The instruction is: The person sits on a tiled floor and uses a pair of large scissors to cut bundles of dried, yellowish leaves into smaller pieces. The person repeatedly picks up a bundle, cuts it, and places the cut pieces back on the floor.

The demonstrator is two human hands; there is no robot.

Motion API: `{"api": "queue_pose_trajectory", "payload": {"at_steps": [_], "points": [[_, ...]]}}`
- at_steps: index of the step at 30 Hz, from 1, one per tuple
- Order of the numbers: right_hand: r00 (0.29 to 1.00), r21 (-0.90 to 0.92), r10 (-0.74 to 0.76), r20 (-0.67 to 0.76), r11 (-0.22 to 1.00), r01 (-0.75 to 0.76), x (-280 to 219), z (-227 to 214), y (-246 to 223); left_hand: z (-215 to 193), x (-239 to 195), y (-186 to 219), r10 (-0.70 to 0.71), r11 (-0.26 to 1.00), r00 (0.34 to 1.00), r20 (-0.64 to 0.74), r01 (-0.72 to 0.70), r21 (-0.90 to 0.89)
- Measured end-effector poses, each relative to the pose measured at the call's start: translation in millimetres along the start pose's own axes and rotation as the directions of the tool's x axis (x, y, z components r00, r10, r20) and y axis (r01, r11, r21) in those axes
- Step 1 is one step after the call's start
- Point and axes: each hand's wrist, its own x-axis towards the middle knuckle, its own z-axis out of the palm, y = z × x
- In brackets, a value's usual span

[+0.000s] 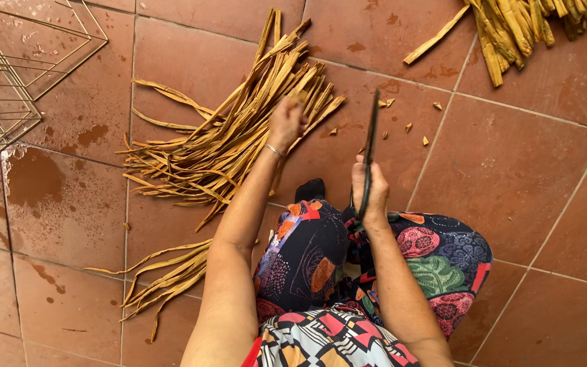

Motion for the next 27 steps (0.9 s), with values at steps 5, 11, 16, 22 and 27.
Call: {"api": "queue_pose_trajectory", "payload": {"at_steps": [5, 11, 16, 22, 27], "points": [[0.996, 0.198, 0.082, 0.039, 0.976, -0.088, 9, -4, 7, -24, 67, -21, 0.345, 0.796, 0.921, -0.18, -0.186, 0.576], [0.993, 0.043, 0.096, 0.067, 0.994, -0.099, 10, -1, 10, 33, 127, -32, 0.117, 0.985, 0.948, -0.296, -0.149, -0.086], [0.991, -0.087, -0.124, 0.051, 0.988, 0.128, 13, -6, 10, 37, 137, -26, 0.246, 0.864, 0.914, -0.322, -0.057, 0.5], [0.995, -0.223, -0.021, 0.099, 0.974, 0.043, 17, -1, 1, 20, 84, 13, 0.172, 0.957, 0.977, 0.129, -0.196, 0.212], [0.987, -0.219, -0.084, 0.14, 0.969, 0.114, 9, 0, -18, 19, 7, 23, 0.271, 0.961, 0.877, 0.397, -0.225, -0.159]]}}
